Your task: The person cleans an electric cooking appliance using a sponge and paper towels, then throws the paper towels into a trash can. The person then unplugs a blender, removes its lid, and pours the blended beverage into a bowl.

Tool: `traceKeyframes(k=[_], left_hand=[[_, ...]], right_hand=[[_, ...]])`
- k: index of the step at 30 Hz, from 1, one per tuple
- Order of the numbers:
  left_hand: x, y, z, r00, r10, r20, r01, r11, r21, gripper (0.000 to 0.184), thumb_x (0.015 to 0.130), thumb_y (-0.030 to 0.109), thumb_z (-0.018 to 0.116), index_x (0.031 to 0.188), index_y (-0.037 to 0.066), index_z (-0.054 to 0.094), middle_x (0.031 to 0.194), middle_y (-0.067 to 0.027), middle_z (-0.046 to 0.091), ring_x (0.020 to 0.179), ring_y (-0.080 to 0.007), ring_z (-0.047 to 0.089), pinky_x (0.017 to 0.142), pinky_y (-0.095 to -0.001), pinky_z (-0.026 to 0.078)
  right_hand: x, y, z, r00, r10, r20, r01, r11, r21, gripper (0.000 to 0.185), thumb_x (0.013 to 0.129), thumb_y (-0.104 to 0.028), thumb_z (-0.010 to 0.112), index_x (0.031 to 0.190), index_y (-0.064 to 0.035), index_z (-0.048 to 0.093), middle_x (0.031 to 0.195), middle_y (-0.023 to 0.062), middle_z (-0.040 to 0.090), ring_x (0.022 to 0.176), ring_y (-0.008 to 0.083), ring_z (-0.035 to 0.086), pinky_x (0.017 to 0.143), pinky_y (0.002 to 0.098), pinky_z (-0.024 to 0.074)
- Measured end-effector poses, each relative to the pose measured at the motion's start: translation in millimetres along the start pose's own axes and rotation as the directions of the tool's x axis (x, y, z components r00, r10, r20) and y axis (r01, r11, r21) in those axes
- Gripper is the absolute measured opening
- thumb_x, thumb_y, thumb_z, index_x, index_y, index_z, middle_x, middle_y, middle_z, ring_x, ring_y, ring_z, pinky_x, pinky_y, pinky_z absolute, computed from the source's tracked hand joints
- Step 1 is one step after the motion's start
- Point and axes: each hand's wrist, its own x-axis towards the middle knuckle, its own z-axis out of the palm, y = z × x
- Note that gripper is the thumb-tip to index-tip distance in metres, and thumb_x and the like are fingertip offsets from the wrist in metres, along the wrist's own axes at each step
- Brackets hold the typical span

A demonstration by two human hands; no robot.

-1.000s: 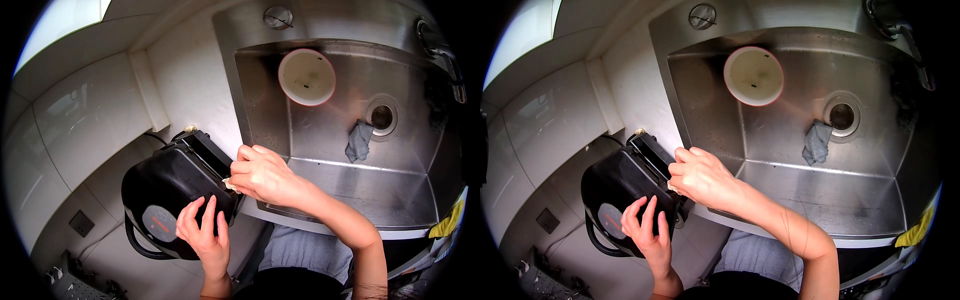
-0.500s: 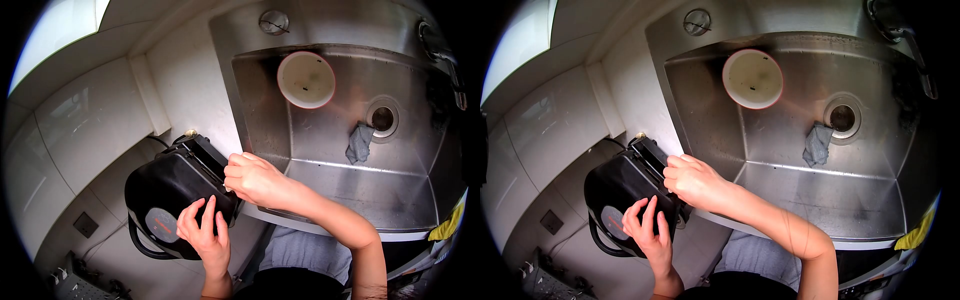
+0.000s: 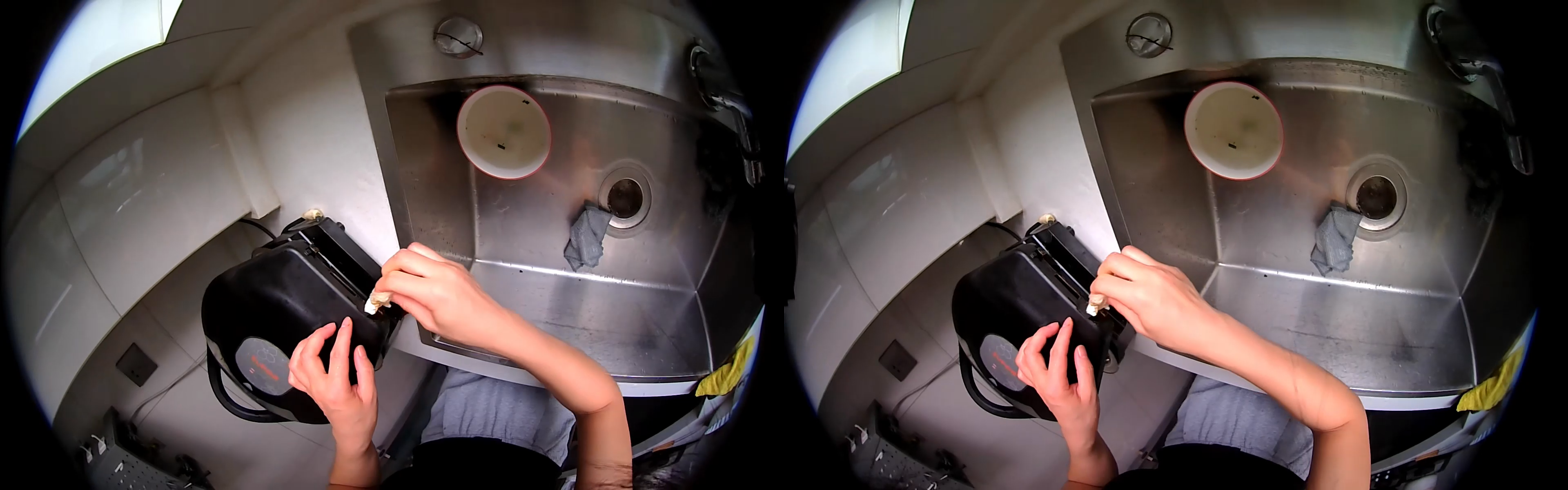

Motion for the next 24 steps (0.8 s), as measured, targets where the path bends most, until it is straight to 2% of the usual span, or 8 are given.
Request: traceKeyframes(k=[2, 4, 11, 14, 16, 18, 21, 24], left_hand=[[-0.7, -1.2, 1.1, 1.000, 0.004, -0.007, -0.004, 1.000, 0.001, 0.036, 0.082, 0.009, 0.069, 0.118, 0.009, 0.069, 0.121, -0.0066, 0.056, 0.116, -0.0273, 0.048, 0.101, -0.0412, 0.031], [-1.1, -1.0, 2.0, 1.000, 0.007, -0.006, -0.007, 1.000, 0.000, 0.036, 0.083, 0.009, 0.068, 0.119, 0.009, 0.069, 0.122, -0.0067, 0.056, 0.116, -0.0273, 0.048, 0.101, -0.0412, 0.031], [-1.4, -1.8, 0.8, 1.000, 0.001, -0.001, -0.001, 1.000, -0.001, 0.037, 0.082, 0.009, 0.068, 0.119, 0.009, 0.069, 0.123, -0.0076, 0.056, 0.117, -0.0280, 0.047, 0.101, -0.0420, 0.030], [-1.7, -1.5, 1.9, 1.000, 0.000, 0.000, 0.000, 1.000, 0.001, 0.037, 0.082, 0.009, 0.068, 0.119, 0.009, 0.069, 0.123, -0.0079, 0.055, 0.117, -0.0286, 0.047, 0.102, -0.0423, 0.030], [-1.7, -1.6, 2.3, 1.000, -0.003, 0.000, 0.003, 1.000, 0.004, 0.037, 0.082, 0.009, 0.068, 0.119, 0.009, 0.068, 0.124, -0.0081, 0.055, 0.117, -0.0289, 0.047, 0.102, -0.0424, 0.030], [-1.4, -2.4, 2.6, 1.000, 0.001, 0.001, -0.001, 1.000, 0.010, 0.037, 0.082, 0.010, 0.068, 0.119, 0.010, 0.068, 0.125, -0.0084, 0.054, 0.118, -0.0292, 0.046, 0.102, -0.0426, 0.030], [-1.3, -2.3, 2.8, 1.000, -0.003, 0.005, 0.003, 1.000, 0.004, 0.037, 0.082, 0.010, 0.068, 0.120, 0.010, 0.068, 0.125, -0.0084, 0.054, 0.118, -0.0292, 0.046, 0.102, -0.0427, 0.030], [-2.4, -3.7, 3.6, 1.000, -0.007, 0.008, 0.007, 1.000, -0.001, 0.038, 0.083, 0.011, 0.068, 0.120, 0.010, 0.068, 0.125, -0.0082, 0.054, 0.118, -0.0291, 0.046, 0.102, -0.0430, 0.030]], right_hand=[[3.2, 3.1, 11.7, 0.995, -0.088, -0.049, 0.091, 0.994, 0.067, 0.012, 0.081, -0.002, 0.068, 0.092, -0.0059, 0.064, 0.091, 0.0051, 0.060, 0.087, 0.0252, 0.060, 0.071, 0.0364, 0.0515], [0.4, 3.9, 16.0, 0.998, -0.057, -0.002, 0.057, 0.992, 0.110, 0.012, 0.082, -0.003, 0.069, 0.093, -0.0026, 0.066, 0.092, 0.0071, 0.062, 0.086, 0.0259, 0.060, 0.074, 0.0358, 0.0510], [4.1, -2.8, -3.5, 0.964, -0.099, 0.248, 0.137, 0.981, -0.138, 0.013, 0.078, -0.001, 0.068, 0.091, -0.0007, 0.067, 0.088, 0.0072, 0.060, 0.087, 0.0245, 0.058, 0.073, 0.0362, 0.0508], [2.2, -9.0, -11.2, 0.989, -0.050, 0.138, 0.081, 0.971, -0.225, 0.014, 0.073, -0.001, 0.066, 0.087, -0.0002, 0.064, 0.086, 0.0083, 0.058, 0.087, 0.0257, 0.059, 0.075, 0.0364, 0.0517], [3.3, -10.7, -11.6, 0.997, 0.064, 0.041, -0.058, 0.989, -0.137, 0.009, 0.079, -0.003, 0.066, 0.087, -0.0001, 0.062, 0.088, 0.0098, 0.058, 0.088, 0.0277, 0.059, 0.076, 0.0373, 0.0519], [3.2, -4.5, -1.8, 0.998, 0.052, 0.039, -0.050, 0.996, -0.069, 0.013, 0.084, -0.005, 0.068, 0.095, 0.0011, 0.064, 0.087, 0.0124, 0.060, 0.082, 0.0323, 0.060, 0.072, 0.0402, 0.0505], [7.6, -10.8, 11.2, 0.982, 0.186, 0.027, -0.183, 0.980, -0.075, 0.013, 0.084, -0.006, 0.068, 0.094, 0.0021, 0.064, 0.086, 0.0153, 0.061, 0.081, 0.0354, 0.062, 0.072, 0.0422, 0.0510], [5.8, -7.7, 16.8, 0.978, 0.179, 0.111, -0.166, 0.979, -0.123, 0.006, 0.082, -0.003, 0.065, 0.085, 0.0021, 0.063, 0.086, 0.0138, 0.061, 0.088, 0.0333, 0.063, 0.075, 0.0433, 0.0534]])
